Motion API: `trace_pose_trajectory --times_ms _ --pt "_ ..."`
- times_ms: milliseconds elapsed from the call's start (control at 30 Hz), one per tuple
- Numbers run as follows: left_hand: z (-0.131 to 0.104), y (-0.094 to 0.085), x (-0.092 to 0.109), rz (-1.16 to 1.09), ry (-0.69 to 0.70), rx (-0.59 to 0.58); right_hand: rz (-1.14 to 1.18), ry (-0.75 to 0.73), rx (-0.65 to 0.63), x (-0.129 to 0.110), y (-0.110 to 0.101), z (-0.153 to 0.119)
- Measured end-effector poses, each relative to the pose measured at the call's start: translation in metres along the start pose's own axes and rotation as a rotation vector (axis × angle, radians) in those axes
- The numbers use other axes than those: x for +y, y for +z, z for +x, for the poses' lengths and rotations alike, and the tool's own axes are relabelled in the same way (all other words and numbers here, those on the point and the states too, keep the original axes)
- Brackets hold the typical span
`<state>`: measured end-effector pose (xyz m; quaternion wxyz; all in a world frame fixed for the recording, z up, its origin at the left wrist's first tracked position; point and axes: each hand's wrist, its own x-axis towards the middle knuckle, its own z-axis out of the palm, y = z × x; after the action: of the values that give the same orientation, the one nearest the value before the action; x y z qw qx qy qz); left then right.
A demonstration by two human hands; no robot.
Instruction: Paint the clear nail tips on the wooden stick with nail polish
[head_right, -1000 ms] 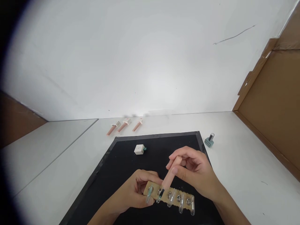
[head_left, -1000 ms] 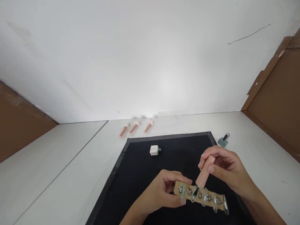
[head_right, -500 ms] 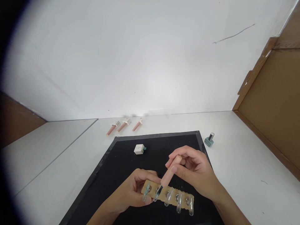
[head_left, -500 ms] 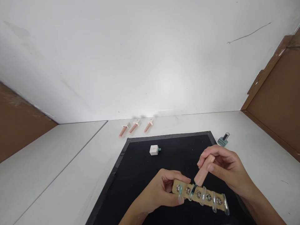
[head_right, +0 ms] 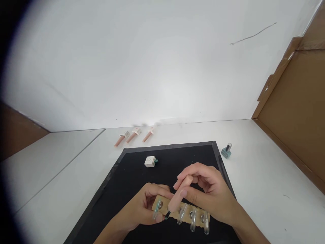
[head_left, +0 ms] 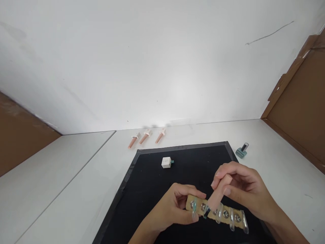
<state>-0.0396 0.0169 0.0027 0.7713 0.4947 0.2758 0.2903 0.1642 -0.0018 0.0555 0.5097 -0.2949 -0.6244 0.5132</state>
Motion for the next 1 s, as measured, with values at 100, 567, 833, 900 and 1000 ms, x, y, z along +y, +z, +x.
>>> trace_pose_trajectory --times_ms 100,567,833,900,1000 --pt "-0.001 -0.001 -0.002 0.003 0.002 -0.001 -0.037 -0.005 0.026 0.001 -0.002 0.0" --pt "-0.006 -0.002 -0.004 0.072 0.037 -0.036 0.089 0.051 0.177 0.009 -0.007 -0.001" --pt "0.001 0.006 0.009 0.194 -0.022 -0.013 0.046 0.065 -0.028 0.004 -0.001 -0.001" --pt "0.002 0.006 0.008 0.192 -0.031 -0.014 0.038 0.073 -0.053 0.003 -0.001 0.0" --pt "0.003 0.006 0.006 0.192 -0.033 -0.025 0.023 0.072 -0.052 0.002 0.0 0.0"
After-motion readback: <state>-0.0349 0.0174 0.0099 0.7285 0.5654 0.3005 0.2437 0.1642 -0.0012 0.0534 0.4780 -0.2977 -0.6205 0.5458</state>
